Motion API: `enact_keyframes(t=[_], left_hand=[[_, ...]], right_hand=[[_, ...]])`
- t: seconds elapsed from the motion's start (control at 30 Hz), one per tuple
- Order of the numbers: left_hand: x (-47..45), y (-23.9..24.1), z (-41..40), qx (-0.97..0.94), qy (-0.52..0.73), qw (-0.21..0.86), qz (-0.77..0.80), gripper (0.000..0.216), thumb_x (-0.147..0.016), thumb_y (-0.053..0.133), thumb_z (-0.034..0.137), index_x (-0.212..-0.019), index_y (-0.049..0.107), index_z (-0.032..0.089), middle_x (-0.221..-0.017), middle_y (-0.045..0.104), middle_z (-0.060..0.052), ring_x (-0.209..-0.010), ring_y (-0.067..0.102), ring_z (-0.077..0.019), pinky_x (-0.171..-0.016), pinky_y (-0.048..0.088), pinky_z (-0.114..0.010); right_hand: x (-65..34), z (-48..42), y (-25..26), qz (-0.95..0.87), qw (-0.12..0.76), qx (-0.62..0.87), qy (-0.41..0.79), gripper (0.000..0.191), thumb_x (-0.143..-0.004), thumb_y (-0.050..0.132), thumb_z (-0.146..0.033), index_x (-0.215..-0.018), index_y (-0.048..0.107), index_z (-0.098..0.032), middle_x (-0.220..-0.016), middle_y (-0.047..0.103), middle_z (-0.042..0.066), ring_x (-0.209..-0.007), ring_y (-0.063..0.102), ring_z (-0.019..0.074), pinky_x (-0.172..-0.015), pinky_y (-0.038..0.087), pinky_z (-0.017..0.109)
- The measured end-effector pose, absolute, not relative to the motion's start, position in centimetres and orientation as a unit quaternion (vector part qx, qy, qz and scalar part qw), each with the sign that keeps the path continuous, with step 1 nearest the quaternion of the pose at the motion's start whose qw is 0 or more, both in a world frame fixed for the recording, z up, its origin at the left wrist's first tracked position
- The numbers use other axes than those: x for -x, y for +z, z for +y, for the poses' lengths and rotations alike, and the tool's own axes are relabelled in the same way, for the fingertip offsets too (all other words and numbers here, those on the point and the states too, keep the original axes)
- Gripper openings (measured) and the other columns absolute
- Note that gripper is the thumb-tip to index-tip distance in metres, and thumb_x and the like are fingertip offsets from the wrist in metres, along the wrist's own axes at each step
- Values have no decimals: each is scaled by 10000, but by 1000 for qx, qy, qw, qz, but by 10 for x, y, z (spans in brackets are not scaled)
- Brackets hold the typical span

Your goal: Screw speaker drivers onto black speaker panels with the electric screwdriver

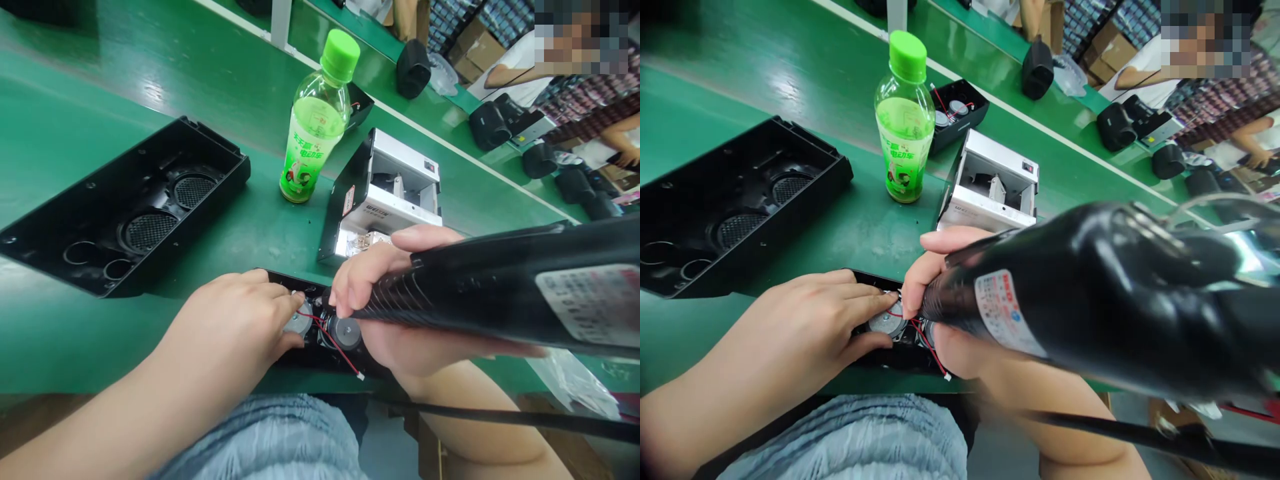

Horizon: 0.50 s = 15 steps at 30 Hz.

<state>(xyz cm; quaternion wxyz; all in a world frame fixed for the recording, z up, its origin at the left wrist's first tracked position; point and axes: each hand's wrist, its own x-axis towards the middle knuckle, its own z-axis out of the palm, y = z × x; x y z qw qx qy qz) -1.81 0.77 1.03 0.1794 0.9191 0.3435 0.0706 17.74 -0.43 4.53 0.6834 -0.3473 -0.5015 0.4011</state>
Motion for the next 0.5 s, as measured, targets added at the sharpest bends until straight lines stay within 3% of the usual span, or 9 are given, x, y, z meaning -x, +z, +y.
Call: enact_keyframes(t=[0.17,0.5], left_hand=[[15,18,13,-911,19,202,359,310,-929,870,408,-1181,846,228,-1089,876,-69,-1022,789,-383,-786,591,-499],[13,26,13,-905,-5,205,373,165,-957,839,418,-988,811,258,-960,840,-27,-972,767,-323,-761,535,-420]], right_hand=[[-169,3,34,-496,700,316,404,662,-841,627,-921,-1026,819,-315,-570,666,-32,-366,549,182,-339,417,314],[-166,2,5,-523,712,265,387,651,-889,643,-870,-1149,780,-289,-622,689,-21,-414,585,176,-381,481,302]])
